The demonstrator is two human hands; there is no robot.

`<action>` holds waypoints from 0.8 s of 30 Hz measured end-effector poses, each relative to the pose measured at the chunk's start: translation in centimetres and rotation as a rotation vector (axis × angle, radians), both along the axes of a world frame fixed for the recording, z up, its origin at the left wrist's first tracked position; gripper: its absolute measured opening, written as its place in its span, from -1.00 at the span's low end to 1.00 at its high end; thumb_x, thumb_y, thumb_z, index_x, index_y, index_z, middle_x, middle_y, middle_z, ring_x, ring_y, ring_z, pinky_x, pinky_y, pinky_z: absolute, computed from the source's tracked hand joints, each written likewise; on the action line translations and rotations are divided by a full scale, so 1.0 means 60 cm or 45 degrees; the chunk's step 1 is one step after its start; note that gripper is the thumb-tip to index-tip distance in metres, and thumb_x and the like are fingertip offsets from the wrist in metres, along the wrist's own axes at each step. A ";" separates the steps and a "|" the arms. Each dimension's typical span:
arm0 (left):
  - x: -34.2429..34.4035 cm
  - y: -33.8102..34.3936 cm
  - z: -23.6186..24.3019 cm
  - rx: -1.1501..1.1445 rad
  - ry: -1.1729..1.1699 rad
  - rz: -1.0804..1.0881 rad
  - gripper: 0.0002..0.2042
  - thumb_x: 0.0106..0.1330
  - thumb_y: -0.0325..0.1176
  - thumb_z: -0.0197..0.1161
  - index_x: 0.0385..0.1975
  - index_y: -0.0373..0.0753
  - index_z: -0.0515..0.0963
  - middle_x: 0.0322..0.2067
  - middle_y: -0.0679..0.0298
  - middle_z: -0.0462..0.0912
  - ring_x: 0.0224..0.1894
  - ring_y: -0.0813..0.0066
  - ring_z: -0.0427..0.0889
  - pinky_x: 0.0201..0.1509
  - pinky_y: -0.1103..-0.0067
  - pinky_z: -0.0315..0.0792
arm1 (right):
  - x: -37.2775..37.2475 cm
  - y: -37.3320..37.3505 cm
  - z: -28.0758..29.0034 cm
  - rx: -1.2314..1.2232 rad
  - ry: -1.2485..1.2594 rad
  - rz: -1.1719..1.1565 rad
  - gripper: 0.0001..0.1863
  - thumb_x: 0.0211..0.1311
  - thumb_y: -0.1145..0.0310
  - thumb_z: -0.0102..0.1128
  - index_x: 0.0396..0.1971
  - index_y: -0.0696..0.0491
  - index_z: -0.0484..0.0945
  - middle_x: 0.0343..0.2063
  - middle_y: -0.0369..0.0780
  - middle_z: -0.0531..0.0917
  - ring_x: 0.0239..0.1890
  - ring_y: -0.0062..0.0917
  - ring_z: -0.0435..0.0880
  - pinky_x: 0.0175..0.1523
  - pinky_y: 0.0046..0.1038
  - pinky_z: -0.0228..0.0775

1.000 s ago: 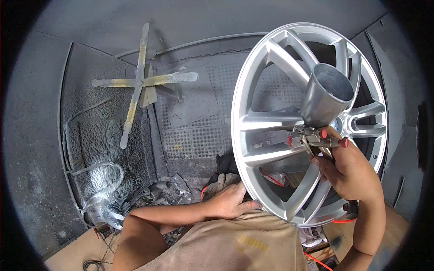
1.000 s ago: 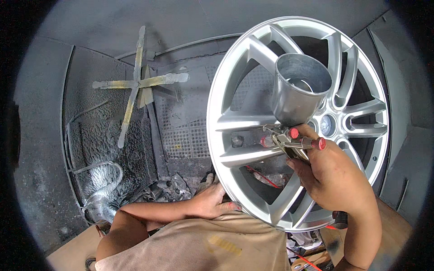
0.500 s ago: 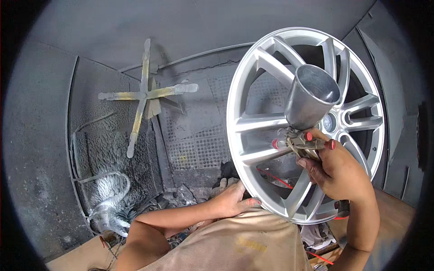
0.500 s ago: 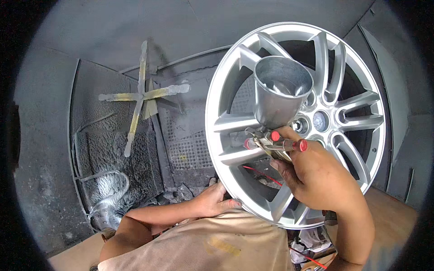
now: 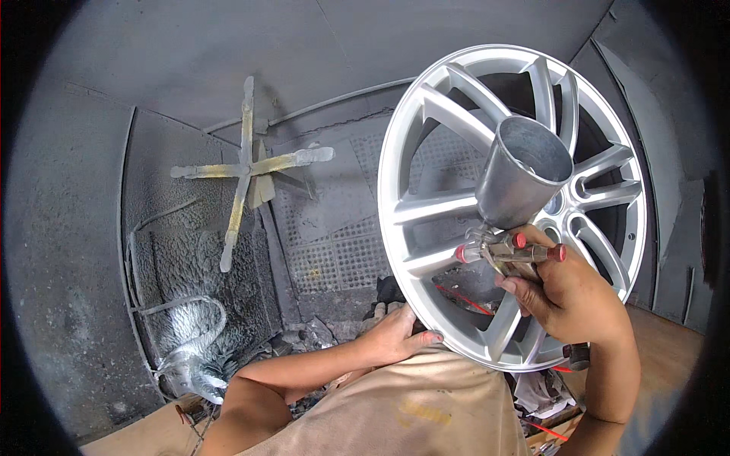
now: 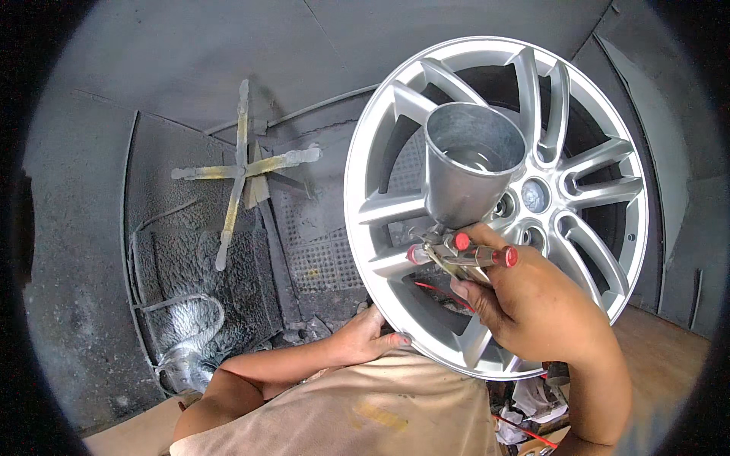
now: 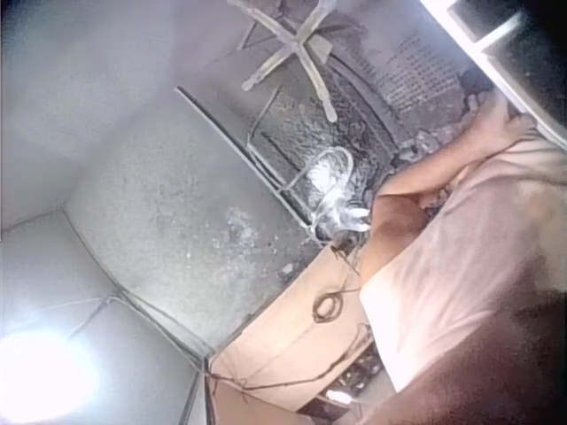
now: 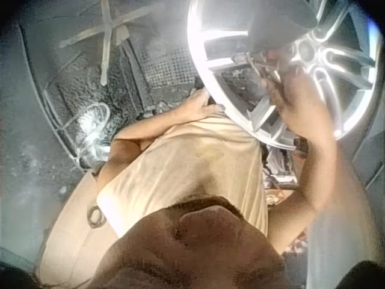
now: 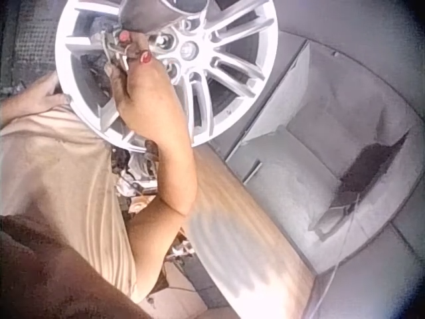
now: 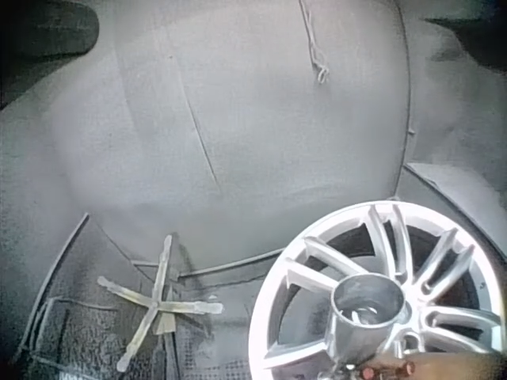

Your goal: The person is seen mixing paint and then spraying a silver car rim in a paint booth.

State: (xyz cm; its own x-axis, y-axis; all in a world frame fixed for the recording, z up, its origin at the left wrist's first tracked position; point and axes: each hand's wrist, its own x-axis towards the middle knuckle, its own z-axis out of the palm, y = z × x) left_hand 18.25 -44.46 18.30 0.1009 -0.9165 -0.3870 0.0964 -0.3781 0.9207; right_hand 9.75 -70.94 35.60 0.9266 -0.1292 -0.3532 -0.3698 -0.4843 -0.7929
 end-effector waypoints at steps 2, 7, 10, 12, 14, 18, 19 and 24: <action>0.002 0.000 0.007 -0.006 -0.107 -0.026 -0.35 0.37 -0.12 0.29 0.27 -0.41 0.17 0.17 -0.09 0.41 0.27 0.08 0.38 0.37 0.26 0.24 | 0.000 0.003 -0.004 -0.043 -0.055 0.034 -0.92 0.21 0.54 0.27 -0.41 0.24 0.61 -0.22 -0.03 0.56 -0.36 -0.21 0.56 -0.25 -0.28 0.40; 0.002 -0.003 0.012 0.040 -0.169 -0.062 -0.30 0.38 -0.07 0.26 0.29 -0.42 0.11 0.18 -0.17 0.40 0.28 -0.04 0.38 0.39 0.23 0.21 | 0.001 0.012 -0.010 -0.185 -0.178 0.088 -0.92 0.20 0.57 0.25 -0.33 0.26 0.61 -0.19 -0.03 0.55 -0.40 -0.19 0.55 -0.26 -0.28 0.40; 0.002 -0.003 0.016 0.018 -0.236 -0.062 -0.28 0.39 -0.02 0.23 0.28 -0.46 0.10 0.14 -0.20 0.44 0.25 -0.03 0.44 0.37 0.26 0.26 | 0.008 0.008 -0.012 -0.163 -0.261 0.107 -0.76 0.22 0.57 0.22 -0.11 0.26 0.51 -0.07 0.04 0.52 -0.32 0.03 0.58 -0.23 -0.12 0.39; 0.004 -0.003 0.015 0.028 -0.233 -0.059 -0.26 0.39 0.01 0.22 0.28 -0.46 0.10 0.15 -0.20 0.43 0.26 -0.04 0.43 0.38 0.26 0.25 | 0.017 0.006 -0.001 -0.088 -0.108 0.047 -0.73 0.21 0.57 0.22 -0.09 0.26 0.51 -0.04 0.05 0.52 -0.33 0.04 0.57 -0.23 -0.10 0.38; 0.007 -0.003 0.012 0.028 -0.199 -0.087 -0.24 0.39 0.04 0.23 0.29 -0.46 0.09 0.17 -0.21 0.41 0.27 -0.04 0.42 0.39 0.26 0.25 | 0.019 0.003 -0.010 -0.140 -0.121 0.036 -0.73 0.20 0.57 0.23 -0.09 0.26 0.50 -0.04 0.06 0.52 -0.34 0.04 0.57 -0.24 -0.09 0.37; 0.010 -0.006 0.009 -0.033 -0.088 -0.051 -0.23 0.38 0.05 0.23 0.29 -0.46 0.08 0.17 -0.22 0.41 0.27 -0.05 0.42 0.39 0.26 0.25 | 0.014 -0.002 -0.019 -0.284 -0.252 0.016 -0.72 0.21 0.55 0.23 -0.09 0.25 0.49 -0.03 0.09 0.54 -0.35 0.07 0.57 -0.24 -0.07 0.37; 0.011 -0.006 0.007 -0.040 -0.104 -0.054 -0.24 0.38 0.04 0.23 0.29 -0.46 0.08 0.17 -0.23 0.41 0.27 -0.06 0.42 0.38 0.26 0.26 | 0.014 -0.003 -0.020 -0.282 -0.250 0.016 -0.72 0.21 0.55 0.23 -0.09 0.25 0.49 -0.03 0.09 0.54 -0.35 0.07 0.57 -0.24 -0.07 0.37; 0.017 -0.003 0.003 0.001 -0.109 -0.094 -0.24 0.38 0.00 0.25 0.30 -0.45 0.06 0.17 -0.24 0.41 0.27 -0.09 0.43 0.37 0.25 0.28 | 0.012 -0.014 -0.018 -0.139 -0.039 0.077 -0.87 0.20 0.53 0.25 -0.30 0.27 0.57 -0.06 0.09 0.57 -0.39 0.05 0.56 -0.26 -0.12 0.40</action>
